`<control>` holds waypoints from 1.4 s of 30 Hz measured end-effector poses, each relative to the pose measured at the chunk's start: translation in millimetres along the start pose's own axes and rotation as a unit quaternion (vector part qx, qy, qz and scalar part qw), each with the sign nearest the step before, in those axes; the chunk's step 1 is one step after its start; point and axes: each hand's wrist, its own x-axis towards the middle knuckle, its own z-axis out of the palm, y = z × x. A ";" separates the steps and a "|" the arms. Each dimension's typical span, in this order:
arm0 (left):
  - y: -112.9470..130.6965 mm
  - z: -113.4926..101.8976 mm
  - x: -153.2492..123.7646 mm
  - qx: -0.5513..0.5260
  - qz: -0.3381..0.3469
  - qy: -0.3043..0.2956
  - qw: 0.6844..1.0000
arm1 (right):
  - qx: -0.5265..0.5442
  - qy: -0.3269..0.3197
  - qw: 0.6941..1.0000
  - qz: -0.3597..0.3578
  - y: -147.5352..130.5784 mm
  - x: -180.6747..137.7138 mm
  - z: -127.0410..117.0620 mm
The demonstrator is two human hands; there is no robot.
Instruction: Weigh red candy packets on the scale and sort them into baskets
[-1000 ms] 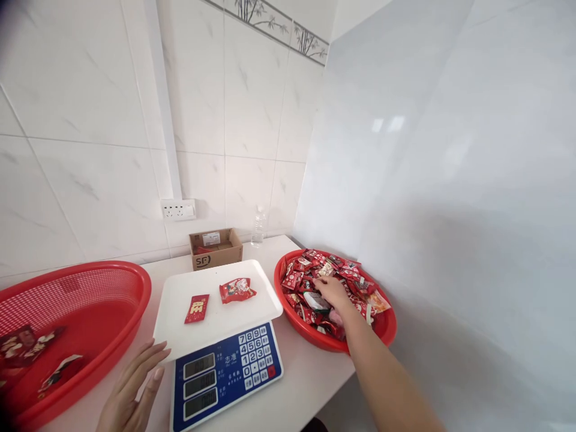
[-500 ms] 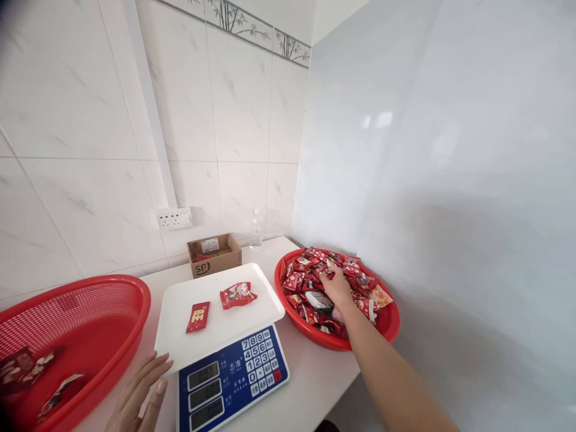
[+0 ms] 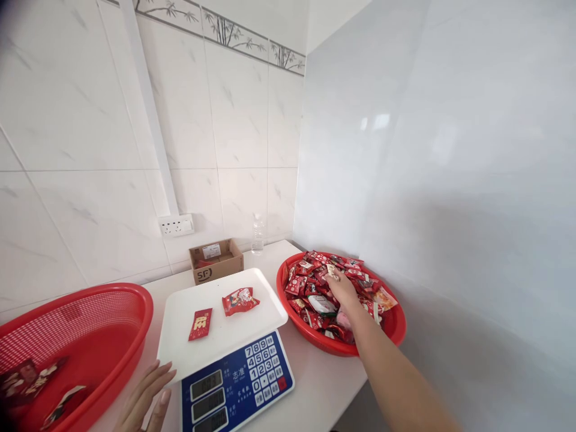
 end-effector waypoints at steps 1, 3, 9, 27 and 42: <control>1.4 -0.6 0.4 -0.001 -0.003 -0.002 1.000 | 0.000 0.005 1.000 -0.003 -0.1 -1.2 -0.3; 4.2 -1.9 1.3 -0.002 -0.009 -0.004 1.000 | -0.002 0.017 1.000 -0.017 -0.5 -1.0 -1.8; 15.3 -5.3 7.2 -0.002 -0.003 0.023 1.000 | -0.035 0.075 0.991 -0.109 -8.4 3.7 -9.8; 46.5 -21.3 16.5 -0.058 -0.100 0.034 0.993 | -0.005 -0.249 0.913 -0.323 -70.7 -140.4 55.7; 47.0 -24.5 16.8 -0.083 -0.102 0.027 0.991 | -0.120 -0.278 0.870 -0.390 -82.1 -160.7 105.3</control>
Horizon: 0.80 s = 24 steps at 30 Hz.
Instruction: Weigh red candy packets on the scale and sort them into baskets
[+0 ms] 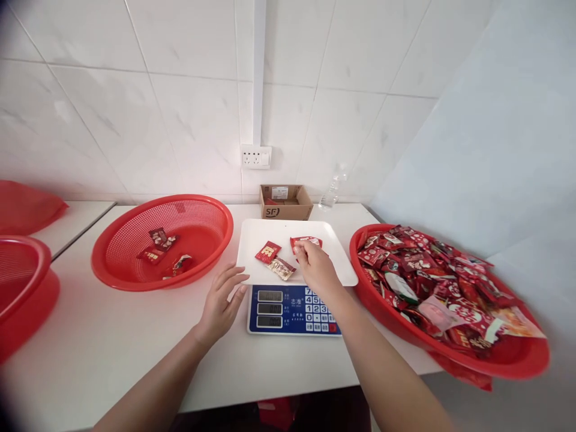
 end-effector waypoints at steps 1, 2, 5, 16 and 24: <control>0.1 -0.2 0.4 -0.001 -0.002 0.000 1.000 | -0.023 0.011 1.000 -0.016 0.2 0.1 3.6; 0.1 -0.4 0.8 -0.001 -0.003 0.000 1.000 | -0.055 0.025 0.998 -0.031 0.4 0.2 6.6; -0.4 -0.8 1.1 -0.001 -0.007 -0.001 1.000 | -0.159 0.021 0.986 -0.032 0.4 1.3 13.6; -1.3 -0.6 1.0 0.001 -0.004 0.001 1.000 | -0.191 -0.168 0.967 -0.023 -9.7 23.3 33.0; -2.2 -0.6 0.2 0.003 -0.007 0.005 1.000 | -0.123 -0.153 0.970 -0.141 -16.0 26.6 34.7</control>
